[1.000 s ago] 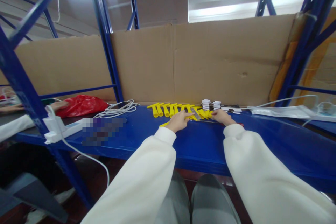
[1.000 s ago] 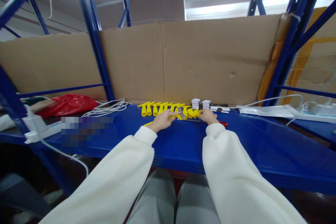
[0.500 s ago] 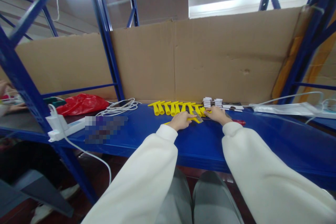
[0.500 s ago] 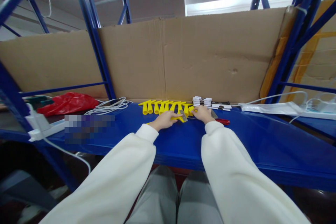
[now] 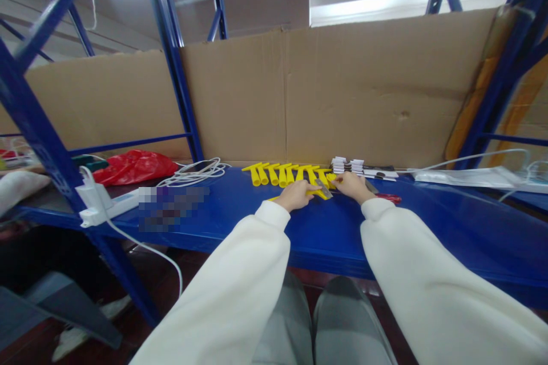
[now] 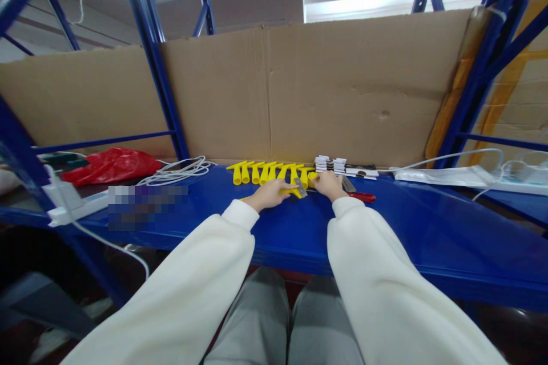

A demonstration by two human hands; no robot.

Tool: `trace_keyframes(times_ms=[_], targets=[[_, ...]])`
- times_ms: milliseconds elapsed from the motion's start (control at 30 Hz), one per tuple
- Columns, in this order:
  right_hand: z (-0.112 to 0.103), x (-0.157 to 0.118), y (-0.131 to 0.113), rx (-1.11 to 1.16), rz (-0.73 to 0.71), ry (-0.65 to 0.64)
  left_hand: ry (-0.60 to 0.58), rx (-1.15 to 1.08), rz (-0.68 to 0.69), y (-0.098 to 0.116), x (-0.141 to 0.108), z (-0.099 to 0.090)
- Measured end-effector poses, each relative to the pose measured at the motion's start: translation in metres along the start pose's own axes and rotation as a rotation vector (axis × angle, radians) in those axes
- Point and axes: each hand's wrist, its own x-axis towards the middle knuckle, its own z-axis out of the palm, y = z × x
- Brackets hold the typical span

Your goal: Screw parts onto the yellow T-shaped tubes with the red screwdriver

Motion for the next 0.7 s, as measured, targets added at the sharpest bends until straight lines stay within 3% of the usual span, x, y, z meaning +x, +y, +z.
trace_keyframes(times_ms=[200, 700], targets=[[0.0032, 0.0015, -0.0021, -0.039, 0.048, 0.044, 0.005, 0.007, 0.01, -0.0005, 0.0009, 0.0009], [-0.0032, -0.0032, -0.0095, -0.037, 0.058, 0.003, -0.035, 0.005, 0.004, 0.0018, 0.0003, -0.0033]])
